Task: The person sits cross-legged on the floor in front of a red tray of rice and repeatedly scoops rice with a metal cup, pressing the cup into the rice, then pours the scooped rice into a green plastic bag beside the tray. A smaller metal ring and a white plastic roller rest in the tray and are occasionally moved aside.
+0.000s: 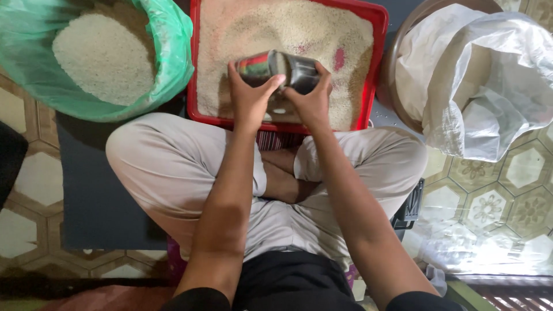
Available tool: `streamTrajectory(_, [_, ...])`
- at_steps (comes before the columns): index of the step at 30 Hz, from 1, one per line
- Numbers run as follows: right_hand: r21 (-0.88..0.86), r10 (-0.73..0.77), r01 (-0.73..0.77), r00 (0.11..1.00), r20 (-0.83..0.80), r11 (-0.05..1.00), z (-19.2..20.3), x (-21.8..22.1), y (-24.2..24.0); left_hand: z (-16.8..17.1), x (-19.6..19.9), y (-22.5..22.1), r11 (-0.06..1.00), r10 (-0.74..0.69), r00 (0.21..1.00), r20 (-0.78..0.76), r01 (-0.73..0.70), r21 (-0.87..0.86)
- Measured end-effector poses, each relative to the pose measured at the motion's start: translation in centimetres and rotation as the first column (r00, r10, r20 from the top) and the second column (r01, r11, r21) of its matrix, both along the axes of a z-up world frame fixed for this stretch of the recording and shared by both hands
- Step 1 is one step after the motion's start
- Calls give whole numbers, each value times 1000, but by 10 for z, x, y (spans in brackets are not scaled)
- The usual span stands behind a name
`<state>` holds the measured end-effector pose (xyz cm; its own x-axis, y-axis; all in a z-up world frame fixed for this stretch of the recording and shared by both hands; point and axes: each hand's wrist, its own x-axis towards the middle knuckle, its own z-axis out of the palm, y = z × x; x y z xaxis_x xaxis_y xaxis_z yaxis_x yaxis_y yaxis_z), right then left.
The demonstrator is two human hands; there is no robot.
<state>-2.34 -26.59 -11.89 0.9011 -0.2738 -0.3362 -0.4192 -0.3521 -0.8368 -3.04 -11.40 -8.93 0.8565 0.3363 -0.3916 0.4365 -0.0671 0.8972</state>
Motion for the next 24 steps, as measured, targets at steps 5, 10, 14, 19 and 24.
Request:
streamTrajectory(5, [598, -97, 173, 983, -157, 782, 0, 8, -40, 24, 21, -12, 988, -41, 978, 203, 70, -139])
streamTrajectory(10, [744, -251, 345, 937, -242, 573, 10, 8, -61, 45, 25, -15, 988, -143, 925, 351, 153, -2])
streamTrajectory(14, [734, -317, 259, 946, -62, 628, 30, 11, -78, 34, 24, -22, 958, -260, 932, 251, 218, 184])
streamTrajectory(19, [794, -352, 186, 935, 37, 579, 53, 16, -94, -17, 22, -52, 713, -603, 781, 166, 433, 552])
streamTrajectory(24, [655, -248, 46, 943, 220, 754, 77, 17, -97, -63, 30, -82, 167, -825, 560, -75, 369, 914])
